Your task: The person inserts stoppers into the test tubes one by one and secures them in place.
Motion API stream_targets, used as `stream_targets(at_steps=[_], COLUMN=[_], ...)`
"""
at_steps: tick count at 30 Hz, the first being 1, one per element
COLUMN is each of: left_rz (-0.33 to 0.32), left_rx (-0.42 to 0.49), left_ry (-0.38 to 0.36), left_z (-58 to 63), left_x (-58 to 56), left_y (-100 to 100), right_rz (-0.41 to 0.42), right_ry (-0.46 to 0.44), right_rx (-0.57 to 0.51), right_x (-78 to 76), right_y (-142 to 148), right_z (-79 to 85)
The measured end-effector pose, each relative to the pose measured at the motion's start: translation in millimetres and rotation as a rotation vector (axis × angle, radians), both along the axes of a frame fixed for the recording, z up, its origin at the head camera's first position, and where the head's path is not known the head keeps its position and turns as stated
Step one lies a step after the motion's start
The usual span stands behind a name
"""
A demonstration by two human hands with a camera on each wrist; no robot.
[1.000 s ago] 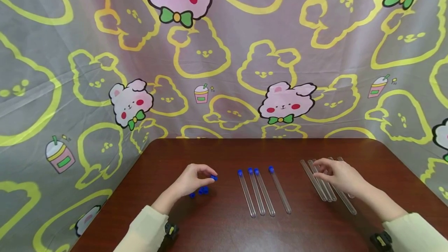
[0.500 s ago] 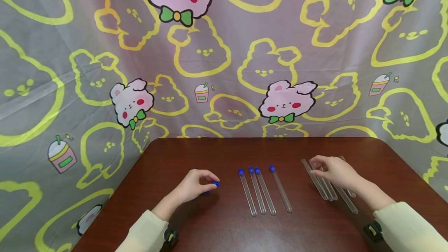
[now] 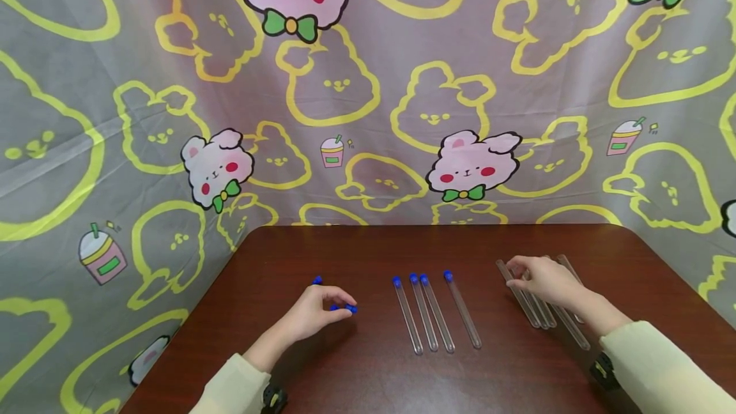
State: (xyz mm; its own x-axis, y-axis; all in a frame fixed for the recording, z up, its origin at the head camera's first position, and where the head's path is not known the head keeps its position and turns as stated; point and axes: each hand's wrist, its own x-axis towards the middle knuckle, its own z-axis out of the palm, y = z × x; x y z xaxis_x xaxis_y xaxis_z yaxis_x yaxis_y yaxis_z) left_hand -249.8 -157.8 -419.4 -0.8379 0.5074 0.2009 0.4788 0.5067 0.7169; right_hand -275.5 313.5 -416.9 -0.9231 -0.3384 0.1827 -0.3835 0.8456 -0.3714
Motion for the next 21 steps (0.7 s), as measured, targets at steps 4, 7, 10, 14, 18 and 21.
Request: stream_targets(at_steps=[4,7,10,14,18,21], left_rz=[0.0,0.001,-0.001,-0.005,-0.009,-0.007], left_rx=[0.003,0.001,-0.005,-0.003,0.008,0.012], left_ry=[0.005,0.008,0.01,0.009,0.008,0.001], left_z=[-0.2,-0.5,-1.0,-1.5,-1.0,-0.6], left_x=[0.6,0.4,-0.4,-0.9,-0.6,-0.1], left_y=[-0.7,-0.9,-0.9,-1.3,-1.0,-0.6], right_rz=[-0.022,-0.043,-0.053,-0.051,-0.05,-0.05], right_ry=[-0.019,-0.042,-0.064,-0.078,-0.095,-0.105], right_rx=[0.047,0.064,0.054,0.035,0.025,0.019], right_x=[-5.8,-7.9,-8.5,-10.0,-10.6,-10.2], right_y=[2.1,2.1,1.2,-0.2,-1.4,-2.2], right_z=[-4.9,-8.3,-10.4,-12.3,-14.2,-15.8])
